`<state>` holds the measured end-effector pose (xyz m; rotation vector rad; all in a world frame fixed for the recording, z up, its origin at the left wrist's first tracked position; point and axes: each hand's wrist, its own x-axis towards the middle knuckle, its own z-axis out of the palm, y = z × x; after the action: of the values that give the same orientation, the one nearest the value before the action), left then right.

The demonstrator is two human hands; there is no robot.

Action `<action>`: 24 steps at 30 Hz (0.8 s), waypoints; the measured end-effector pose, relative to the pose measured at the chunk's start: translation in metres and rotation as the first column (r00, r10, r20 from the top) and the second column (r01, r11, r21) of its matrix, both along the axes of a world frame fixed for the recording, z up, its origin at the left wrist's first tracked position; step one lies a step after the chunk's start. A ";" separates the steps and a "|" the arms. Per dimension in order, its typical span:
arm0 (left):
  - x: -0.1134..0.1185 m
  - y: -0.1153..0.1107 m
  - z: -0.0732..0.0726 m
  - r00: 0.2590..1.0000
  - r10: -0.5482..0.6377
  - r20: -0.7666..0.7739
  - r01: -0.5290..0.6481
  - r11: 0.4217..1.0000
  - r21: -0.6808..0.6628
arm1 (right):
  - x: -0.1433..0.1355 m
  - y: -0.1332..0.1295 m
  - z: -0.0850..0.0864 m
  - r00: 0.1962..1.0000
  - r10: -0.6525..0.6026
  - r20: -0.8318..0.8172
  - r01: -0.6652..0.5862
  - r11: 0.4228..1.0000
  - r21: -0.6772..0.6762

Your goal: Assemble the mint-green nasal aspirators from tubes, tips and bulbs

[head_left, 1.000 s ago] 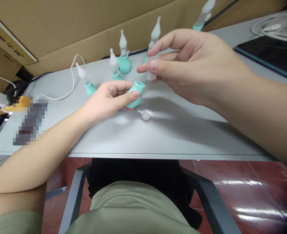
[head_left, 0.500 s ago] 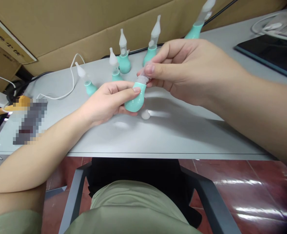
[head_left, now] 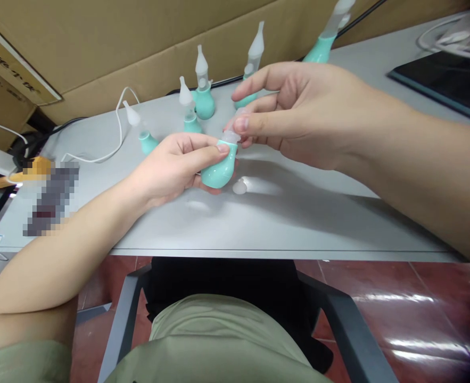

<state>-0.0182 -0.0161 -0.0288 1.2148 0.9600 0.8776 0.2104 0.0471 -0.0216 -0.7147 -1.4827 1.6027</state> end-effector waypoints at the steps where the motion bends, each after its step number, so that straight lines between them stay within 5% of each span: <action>1: 0.000 0.000 0.001 1.000 -0.010 0.001 0.010 1.000 -0.007 | 0.000 -0.001 0.001 1.000 0.008 0.009 -0.008 1.000 0.007; 10: -0.005 0.000 -0.002 0.998 -0.056 -0.037 0.057 0.998 0.007 | 0.009 0.007 -0.001 0.981 0.050 0.186 -0.084 0.980 0.179; 17: -0.009 0.001 -0.004 0.987 -0.098 -0.126 0.105 0.993 0.054 | 0.018 0.011 -0.002 0.937 -0.007 0.349 -0.159 0.882 0.444; 24: -0.013 0.002 -0.002 0.990 -0.116 -0.081 0.122 0.991 0.064 | 0.012 0.005 -0.002 0.957 0.017 0.289 -0.132 0.915 0.382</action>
<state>-0.0314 -0.0144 -0.0307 1.3591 0.9152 0.7788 0.2221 0.0522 -0.0237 -0.6715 -1.9922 1.2261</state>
